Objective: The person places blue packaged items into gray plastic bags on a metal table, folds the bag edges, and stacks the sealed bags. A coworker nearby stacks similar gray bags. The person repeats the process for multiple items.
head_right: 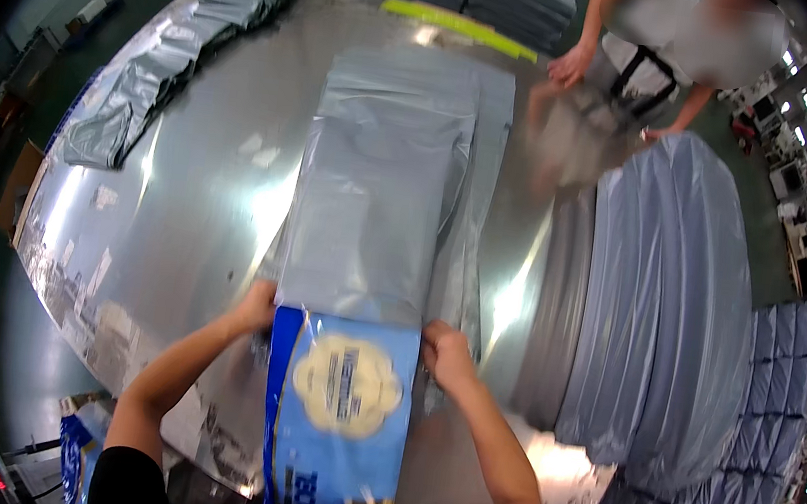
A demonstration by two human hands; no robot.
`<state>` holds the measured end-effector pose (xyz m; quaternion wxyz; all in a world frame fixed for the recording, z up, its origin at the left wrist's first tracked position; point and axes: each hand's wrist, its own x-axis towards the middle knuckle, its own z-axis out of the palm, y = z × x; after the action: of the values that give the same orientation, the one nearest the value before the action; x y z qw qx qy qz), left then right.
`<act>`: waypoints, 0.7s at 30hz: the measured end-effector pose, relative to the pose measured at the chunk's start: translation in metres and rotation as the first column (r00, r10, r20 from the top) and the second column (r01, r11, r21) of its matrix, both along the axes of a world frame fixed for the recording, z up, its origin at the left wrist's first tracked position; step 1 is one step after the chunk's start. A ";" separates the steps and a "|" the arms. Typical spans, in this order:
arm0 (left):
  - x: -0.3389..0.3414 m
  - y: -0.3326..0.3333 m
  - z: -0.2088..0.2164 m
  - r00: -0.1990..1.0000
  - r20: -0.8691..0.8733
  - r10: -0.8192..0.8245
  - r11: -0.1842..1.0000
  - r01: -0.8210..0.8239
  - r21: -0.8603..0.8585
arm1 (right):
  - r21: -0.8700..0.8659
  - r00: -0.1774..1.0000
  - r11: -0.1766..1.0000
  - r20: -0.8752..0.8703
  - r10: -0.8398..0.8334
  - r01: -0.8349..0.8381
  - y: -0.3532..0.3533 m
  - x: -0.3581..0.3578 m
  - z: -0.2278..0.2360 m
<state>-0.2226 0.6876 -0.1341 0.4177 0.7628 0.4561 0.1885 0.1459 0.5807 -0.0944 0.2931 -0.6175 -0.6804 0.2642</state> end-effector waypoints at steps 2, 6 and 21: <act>-0.030 -0.089 -0.007 0.997 0.009 -0.073 0.995 0.074 -0.068 | -0.152 0.996 0.984 -0.026 0.088 -0.091 -0.093 -0.015 0.006; -0.074 -0.269 0.019 0.964 0.033 -0.264 0.962 0.266 -0.067 | -0.491 0.968 0.836 -0.083 0.235 -0.245 -0.320 -0.043 -0.040; -0.058 -0.346 -0.004 0.932 -0.078 0.354 0.876 -0.359 -0.322 | -0.106 0.923 0.921 0.136 -0.361 0.376 -0.370 -0.069 0.018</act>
<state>-0.2811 0.3412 -0.1380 0.4942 0.5862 0.6172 0.1765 0.0770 0.2107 -0.0768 0.2575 -0.7664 -0.5489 0.2123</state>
